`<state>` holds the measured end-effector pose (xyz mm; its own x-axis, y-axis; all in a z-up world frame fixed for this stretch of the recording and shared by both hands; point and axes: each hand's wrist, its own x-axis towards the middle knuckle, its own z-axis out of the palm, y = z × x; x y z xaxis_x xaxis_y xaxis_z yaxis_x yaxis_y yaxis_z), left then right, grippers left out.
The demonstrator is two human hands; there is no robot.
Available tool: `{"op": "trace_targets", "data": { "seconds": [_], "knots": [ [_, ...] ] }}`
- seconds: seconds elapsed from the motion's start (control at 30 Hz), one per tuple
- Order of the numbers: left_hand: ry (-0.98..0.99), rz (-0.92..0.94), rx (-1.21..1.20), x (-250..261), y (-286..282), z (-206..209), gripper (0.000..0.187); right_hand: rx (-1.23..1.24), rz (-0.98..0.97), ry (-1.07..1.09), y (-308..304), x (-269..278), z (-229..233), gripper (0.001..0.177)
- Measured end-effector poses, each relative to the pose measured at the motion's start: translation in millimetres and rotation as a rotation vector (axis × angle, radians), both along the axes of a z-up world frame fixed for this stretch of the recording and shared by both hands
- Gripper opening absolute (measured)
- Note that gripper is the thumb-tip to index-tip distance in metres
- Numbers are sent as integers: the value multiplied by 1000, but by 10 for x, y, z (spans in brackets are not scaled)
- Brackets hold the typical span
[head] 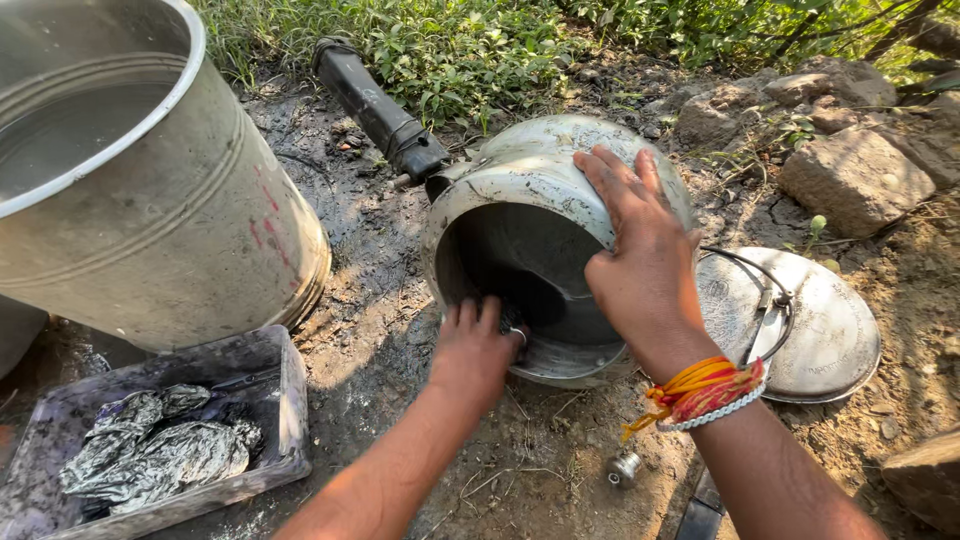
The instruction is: The person scrubs the soot-covered interior of a metal cooker pot with their hand, using water, working the inner walls and bottom repeatedly while the pot rests on the ground beside a bucket of water. A lid and a tray with cloths or scrub pads sit nearby as the person continues cleaning.
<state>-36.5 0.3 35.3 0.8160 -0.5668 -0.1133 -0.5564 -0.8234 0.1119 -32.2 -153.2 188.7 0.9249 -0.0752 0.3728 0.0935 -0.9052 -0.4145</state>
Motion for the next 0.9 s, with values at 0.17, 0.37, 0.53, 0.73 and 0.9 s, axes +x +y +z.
{"op": "trace_targets", "data": {
  "seconds": [0.17,0.37,0.53,0.73,0.9],
  "knots": [
    [594,140,-723,-159,-665,65,66,41,16,3,6,-37,-43,88],
    [459,42,-822,-265,-590,-94,80,110,62,-17,3,-80,-44,88],
    [133,-42,34,78,60,-38,63,49,-46,76,21,-85,1,89],
    [16,60,-96,-10,-88,67,54,95,-47,115,15,-36,58,93],
    [628,117,-633,-132,-635,48,68,101,-32,118,-4,-54,55,92]
  ]
}}
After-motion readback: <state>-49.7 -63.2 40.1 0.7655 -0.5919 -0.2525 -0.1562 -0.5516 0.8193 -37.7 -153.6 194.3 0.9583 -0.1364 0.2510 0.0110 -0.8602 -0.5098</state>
